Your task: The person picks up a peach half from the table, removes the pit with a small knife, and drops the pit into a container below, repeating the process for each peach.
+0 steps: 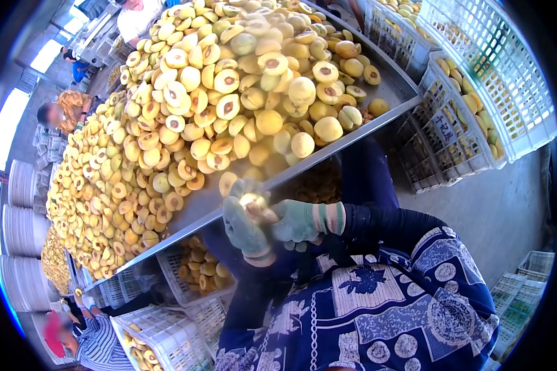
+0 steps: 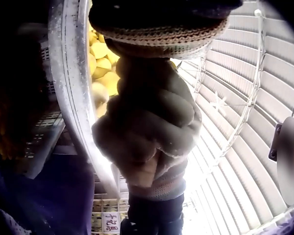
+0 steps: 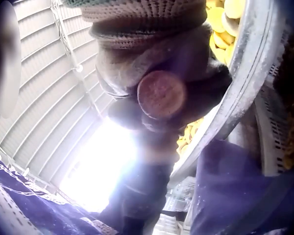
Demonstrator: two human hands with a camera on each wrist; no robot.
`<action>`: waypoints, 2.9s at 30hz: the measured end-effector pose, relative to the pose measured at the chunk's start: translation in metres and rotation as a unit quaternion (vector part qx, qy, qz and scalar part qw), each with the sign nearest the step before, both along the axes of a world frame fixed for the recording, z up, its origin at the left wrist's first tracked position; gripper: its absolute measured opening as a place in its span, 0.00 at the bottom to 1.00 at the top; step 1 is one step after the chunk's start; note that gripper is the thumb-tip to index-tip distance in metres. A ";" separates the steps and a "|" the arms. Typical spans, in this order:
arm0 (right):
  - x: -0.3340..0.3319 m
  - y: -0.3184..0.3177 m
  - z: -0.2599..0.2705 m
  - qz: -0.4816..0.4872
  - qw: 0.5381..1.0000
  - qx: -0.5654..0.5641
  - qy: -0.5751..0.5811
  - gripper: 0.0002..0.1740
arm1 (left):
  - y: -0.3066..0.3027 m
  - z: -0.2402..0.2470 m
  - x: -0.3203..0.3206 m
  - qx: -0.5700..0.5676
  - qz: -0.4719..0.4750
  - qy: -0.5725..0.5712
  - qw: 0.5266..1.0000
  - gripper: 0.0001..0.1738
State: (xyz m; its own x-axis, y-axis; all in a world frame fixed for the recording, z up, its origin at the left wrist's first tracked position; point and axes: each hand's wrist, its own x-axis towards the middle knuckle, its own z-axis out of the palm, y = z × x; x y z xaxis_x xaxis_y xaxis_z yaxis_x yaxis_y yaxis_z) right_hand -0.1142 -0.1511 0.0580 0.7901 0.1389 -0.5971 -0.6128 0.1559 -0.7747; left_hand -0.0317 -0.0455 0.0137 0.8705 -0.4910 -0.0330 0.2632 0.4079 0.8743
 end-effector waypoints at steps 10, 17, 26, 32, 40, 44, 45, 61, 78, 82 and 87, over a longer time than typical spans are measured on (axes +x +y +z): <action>-0.009 -0.002 -0.003 -0.044 0.998 -0.005 -0.051 0.12 | -0.002 -0.003 0.004 0.002 -0.056 -0.019 0.998 0.34; -0.027 0.016 -0.025 -0.168 0.974 -0.094 -0.118 0.15 | -0.006 0.002 -0.013 0.031 -0.072 -0.062 0.995 0.35; -0.010 0.025 -0.098 -0.020 0.936 -0.182 -0.299 0.15 | 0.003 -0.002 -0.012 0.075 -0.091 -0.039 0.992 0.33; -0.026 0.003 -0.023 -0.052 0.994 0.092 -0.001 0.14 | 0.002 -0.009 0.001 0.049 -0.160 0.081 0.983 0.32; -0.032 0.006 -0.052 -0.022 0.882 0.470 0.012 0.15 | -0.002 -0.013 -0.012 0.076 -0.118 0.041 0.989 0.31; -0.034 0.014 -0.068 -0.037 0.782 0.619 -0.060 0.23 | -0.007 -0.018 -0.011 0.043 -0.098 0.060 0.992 0.23; -0.033 0.015 -0.070 -0.033 0.746 0.661 -0.066 0.22 | -0.009 -0.016 -0.012 0.020 -0.100 0.062 0.993 0.19; -0.025 0.021 -0.071 -0.056 0.744 0.656 -0.114 0.22 | -0.012 -0.013 0.009 -0.023 -0.249 0.139 0.958 0.25; -0.021 -0.017 -0.095 -0.236 0.953 0.123 0.143 0.14 | 0.113 -0.014 0.135 0.682 0.140 -0.557 0.454 0.18; -0.023 -0.018 -0.093 -0.242 0.960 0.084 0.113 0.15 | 0.058 -0.045 0.141 0.482 0.026 -0.625 0.614 0.25; -0.035 -0.034 -0.082 -0.210 0.977 -0.025 0.012 0.17 | 0.006 -0.064 0.149 0.564 -0.132 -0.442 0.685 0.34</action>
State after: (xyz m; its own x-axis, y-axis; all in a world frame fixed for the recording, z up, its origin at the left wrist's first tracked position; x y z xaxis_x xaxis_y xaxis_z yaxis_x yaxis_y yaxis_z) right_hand -0.1492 -0.1846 -0.0241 0.7574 -0.2241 -0.6133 -0.5205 0.3598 -0.7743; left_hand 0.1168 -0.0398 -0.0506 0.6802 -0.7321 -0.0383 -0.6387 -0.6174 0.4593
